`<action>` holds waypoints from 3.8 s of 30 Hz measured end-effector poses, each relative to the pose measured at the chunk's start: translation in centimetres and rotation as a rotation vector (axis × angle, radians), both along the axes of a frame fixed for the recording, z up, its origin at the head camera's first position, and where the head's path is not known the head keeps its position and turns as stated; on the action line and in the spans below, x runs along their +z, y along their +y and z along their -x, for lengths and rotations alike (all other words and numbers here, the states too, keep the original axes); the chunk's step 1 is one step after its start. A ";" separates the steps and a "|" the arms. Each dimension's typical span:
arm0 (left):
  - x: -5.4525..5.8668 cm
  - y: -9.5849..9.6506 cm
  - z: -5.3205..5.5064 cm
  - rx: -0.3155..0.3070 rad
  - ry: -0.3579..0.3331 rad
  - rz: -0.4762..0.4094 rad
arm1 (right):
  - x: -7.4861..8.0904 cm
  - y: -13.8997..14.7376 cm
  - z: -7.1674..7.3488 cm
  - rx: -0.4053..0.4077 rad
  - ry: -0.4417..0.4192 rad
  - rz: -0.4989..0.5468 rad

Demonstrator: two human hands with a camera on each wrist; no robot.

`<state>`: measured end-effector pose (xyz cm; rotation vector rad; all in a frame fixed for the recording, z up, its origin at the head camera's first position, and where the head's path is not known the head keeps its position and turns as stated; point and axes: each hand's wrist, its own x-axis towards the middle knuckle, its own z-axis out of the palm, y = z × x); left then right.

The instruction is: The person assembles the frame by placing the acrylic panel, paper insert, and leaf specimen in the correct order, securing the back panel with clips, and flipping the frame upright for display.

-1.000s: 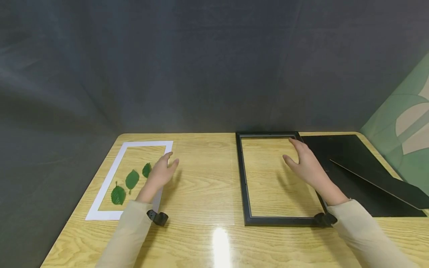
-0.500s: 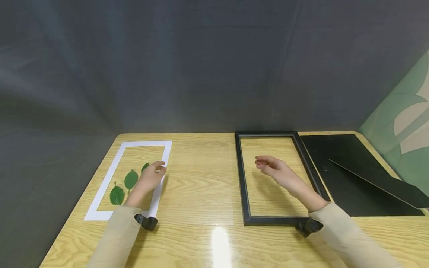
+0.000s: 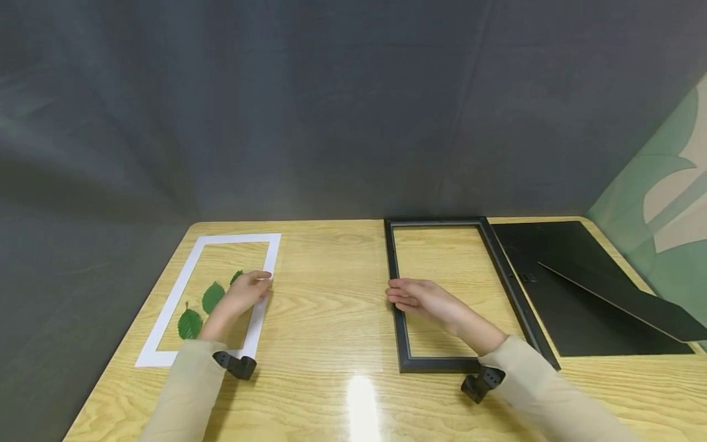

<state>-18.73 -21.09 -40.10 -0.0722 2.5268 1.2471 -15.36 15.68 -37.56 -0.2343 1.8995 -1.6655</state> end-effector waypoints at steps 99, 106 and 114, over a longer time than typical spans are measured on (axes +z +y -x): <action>1.2 -0.1 -0.8 0.147 -0.045 -0.599 | -1.0 -0.4 -0.1 -0.067 -0.071 0.169; 1.2 0.8 -0.8 0.160 -0.052 -0.658 | 0.2 3.9 0.3 -0.131 0.044 0.070; 1.2 1.1 -0.9 0.150 -0.071 -0.690 | 1.1 11.4 0.8 -0.162 0.177 -0.128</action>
